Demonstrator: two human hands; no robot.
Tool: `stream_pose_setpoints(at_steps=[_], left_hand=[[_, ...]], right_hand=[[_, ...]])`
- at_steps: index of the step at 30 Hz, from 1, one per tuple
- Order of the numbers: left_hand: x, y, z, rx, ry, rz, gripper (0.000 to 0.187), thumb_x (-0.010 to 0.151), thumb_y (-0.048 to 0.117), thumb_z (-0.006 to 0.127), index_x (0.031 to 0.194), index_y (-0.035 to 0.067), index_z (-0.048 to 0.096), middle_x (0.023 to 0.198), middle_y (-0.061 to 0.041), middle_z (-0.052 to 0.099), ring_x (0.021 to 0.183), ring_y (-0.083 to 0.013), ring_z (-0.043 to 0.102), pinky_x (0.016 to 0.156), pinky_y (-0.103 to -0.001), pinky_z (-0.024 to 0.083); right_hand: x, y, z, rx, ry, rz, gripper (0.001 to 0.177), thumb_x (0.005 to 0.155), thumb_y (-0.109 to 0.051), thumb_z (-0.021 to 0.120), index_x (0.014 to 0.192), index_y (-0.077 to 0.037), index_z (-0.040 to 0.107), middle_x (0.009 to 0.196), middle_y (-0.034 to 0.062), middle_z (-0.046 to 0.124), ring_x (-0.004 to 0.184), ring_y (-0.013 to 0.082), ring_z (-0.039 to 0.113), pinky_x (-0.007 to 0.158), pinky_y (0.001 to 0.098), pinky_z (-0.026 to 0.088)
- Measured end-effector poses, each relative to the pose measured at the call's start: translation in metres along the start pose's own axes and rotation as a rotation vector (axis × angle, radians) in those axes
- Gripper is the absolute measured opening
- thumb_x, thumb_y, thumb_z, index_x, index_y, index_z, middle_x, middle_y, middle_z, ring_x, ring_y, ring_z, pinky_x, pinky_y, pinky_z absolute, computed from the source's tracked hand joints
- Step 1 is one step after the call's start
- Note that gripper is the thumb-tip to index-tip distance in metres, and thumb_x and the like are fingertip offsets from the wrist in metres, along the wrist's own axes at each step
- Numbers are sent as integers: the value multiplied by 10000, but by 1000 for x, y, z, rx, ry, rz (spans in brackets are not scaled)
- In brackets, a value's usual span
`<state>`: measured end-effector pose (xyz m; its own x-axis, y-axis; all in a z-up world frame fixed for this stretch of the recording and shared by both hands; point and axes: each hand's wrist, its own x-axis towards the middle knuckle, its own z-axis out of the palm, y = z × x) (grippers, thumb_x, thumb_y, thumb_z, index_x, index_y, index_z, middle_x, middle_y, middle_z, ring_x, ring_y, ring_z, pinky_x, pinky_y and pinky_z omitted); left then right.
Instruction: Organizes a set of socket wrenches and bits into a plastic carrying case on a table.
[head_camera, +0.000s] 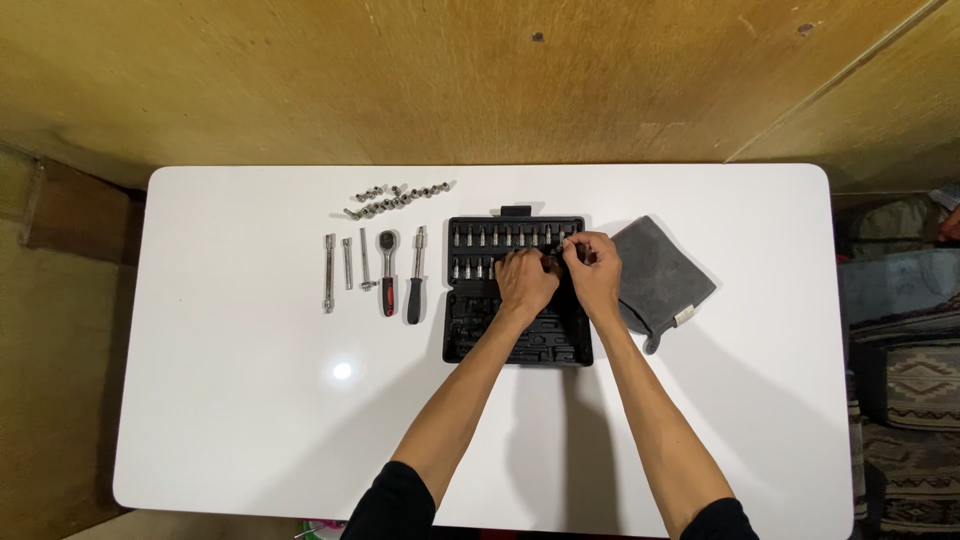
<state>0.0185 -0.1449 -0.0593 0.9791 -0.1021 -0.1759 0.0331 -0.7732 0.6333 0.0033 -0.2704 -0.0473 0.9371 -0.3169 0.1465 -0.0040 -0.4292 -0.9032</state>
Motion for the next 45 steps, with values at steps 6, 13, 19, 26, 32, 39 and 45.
stream_pose_setpoints(at_steps=[6,13,19,26,32,39,45], left_hand=[[-17,-9,-22,-126,-18,211,140,849,186,664,903,58,678,812,-78,608,890,-289,606,787,-401,407],[-32,-24,-30,-213,167,383,109,946,111,642,1038,79,690,884,-55,628,895,-273,655,764,-388,473],[-18,-19,-37,-309,154,311,167,1056,243,571,1118,119,665,1094,-98,695,994,-321,689,838,-429,532],[24,-35,-95,-287,341,227,164,982,154,671,1132,95,695,1012,-124,761,984,-313,719,860,-418,560],[82,-85,-101,-120,370,269,111,945,179,721,1048,174,761,946,-12,768,912,-231,717,807,-375,580],[110,-99,-89,81,461,315,71,920,180,747,984,198,772,869,20,727,893,-227,682,833,-403,517],[136,-110,-83,160,451,294,60,913,262,731,952,228,762,840,17,713,889,-258,681,829,-407,492]], right_hand=[[-2,-13,7,70,5,98,108,992,-196,735,1026,-94,749,925,103,720,842,197,620,751,354,520],[0,-25,9,125,15,114,111,1027,-171,674,1058,-73,718,942,153,748,856,230,666,755,393,542],[-1,-7,22,117,-25,146,135,1031,-202,660,1087,-85,698,948,140,753,857,228,680,780,396,551],[25,-36,38,124,-72,19,207,1046,-148,642,1229,-61,687,1036,157,764,882,226,707,804,403,575],[68,-42,76,11,-229,-58,151,1021,-92,663,1138,-106,757,1087,95,745,1022,266,722,870,384,591],[97,-17,115,-213,-359,-14,167,1021,-136,669,1157,-174,757,1097,32,746,1082,218,702,915,366,585],[110,-26,133,-317,-396,-62,222,1020,-104,640,1218,-139,735,1108,147,726,1111,315,693,939,414,571]])
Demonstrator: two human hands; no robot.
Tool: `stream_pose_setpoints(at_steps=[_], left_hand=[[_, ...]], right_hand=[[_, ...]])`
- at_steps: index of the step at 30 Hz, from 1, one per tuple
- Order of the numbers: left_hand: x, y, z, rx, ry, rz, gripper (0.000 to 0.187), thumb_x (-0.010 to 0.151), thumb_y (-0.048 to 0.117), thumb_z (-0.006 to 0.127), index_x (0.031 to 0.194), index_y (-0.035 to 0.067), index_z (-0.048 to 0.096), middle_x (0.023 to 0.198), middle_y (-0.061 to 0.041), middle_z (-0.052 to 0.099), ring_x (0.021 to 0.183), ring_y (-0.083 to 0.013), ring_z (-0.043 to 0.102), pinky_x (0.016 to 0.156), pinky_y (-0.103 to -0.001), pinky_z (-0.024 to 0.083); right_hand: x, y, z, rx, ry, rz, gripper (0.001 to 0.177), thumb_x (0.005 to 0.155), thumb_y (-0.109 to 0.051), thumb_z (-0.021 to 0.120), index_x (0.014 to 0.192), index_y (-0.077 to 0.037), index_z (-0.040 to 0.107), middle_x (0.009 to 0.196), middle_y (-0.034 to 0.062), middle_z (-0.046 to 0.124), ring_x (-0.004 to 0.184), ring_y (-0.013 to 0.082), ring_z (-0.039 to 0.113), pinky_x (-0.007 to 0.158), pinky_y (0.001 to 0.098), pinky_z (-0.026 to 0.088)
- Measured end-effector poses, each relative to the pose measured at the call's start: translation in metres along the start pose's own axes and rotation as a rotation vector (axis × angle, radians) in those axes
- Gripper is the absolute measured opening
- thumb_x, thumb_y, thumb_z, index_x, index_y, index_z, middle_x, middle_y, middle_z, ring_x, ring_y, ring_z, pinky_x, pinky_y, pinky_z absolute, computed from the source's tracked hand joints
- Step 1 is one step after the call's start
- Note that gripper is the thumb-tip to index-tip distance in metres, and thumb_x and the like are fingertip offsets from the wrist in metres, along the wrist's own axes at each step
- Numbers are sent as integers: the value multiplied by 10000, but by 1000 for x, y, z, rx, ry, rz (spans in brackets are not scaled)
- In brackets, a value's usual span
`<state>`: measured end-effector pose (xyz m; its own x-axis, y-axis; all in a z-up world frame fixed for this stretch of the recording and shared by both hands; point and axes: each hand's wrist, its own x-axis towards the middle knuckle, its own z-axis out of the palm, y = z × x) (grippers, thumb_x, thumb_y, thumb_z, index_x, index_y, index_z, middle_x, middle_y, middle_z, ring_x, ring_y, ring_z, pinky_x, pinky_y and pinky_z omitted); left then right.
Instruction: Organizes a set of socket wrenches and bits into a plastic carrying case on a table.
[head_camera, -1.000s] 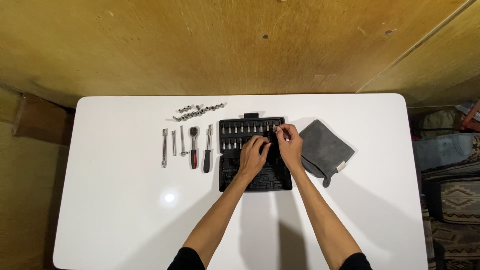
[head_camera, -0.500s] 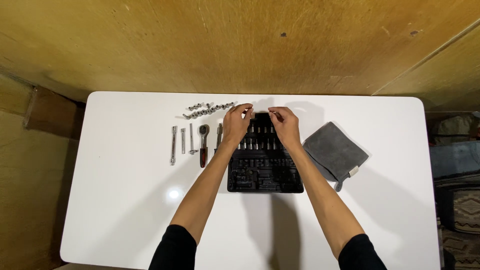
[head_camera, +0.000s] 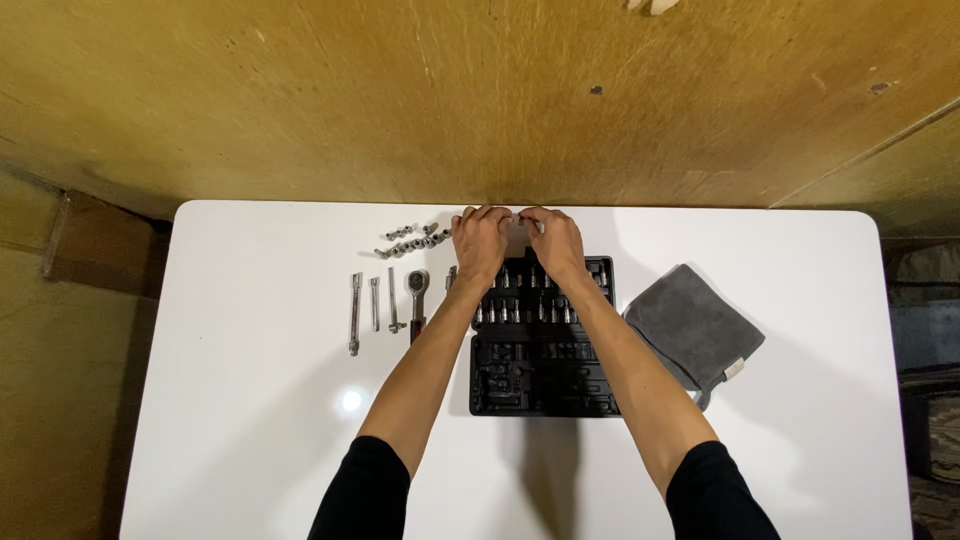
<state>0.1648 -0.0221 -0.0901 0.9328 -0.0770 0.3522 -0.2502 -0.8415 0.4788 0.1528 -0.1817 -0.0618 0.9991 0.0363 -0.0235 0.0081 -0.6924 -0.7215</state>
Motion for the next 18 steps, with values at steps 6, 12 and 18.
stream_pose_setpoints(at_steps=[6,12,18], left_hand=[[-2,-11,14,45,-28,-27,70,927,270,713,969,243,761,840,35,698,897,-239,672,836,-398,467],[-6,-11,5,62,-42,-55,193,934,203,708,1125,225,727,860,20,722,897,-228,680,843,-389,447],[-34,10,-34,-25,98,-37,317,890,157,779,1177,182,646,852,33,691,857,-211,667,811,-382,478]], right_hand=[[10,1,14,-26,-65,42,280,1039,-122,592,1296,-130,702,1127,176,711,1108,324,687,950,423,559],[9,-1,15,27,-51,49,290,1018,-83,609,1288,-131,702,1160,187,702,1135,335,688,976,425,560],[-24,-7,-33,161,118,4,245,1009,-4,618,1234,-54,700,1158,226,664,1130,378,664,981,478,539]])
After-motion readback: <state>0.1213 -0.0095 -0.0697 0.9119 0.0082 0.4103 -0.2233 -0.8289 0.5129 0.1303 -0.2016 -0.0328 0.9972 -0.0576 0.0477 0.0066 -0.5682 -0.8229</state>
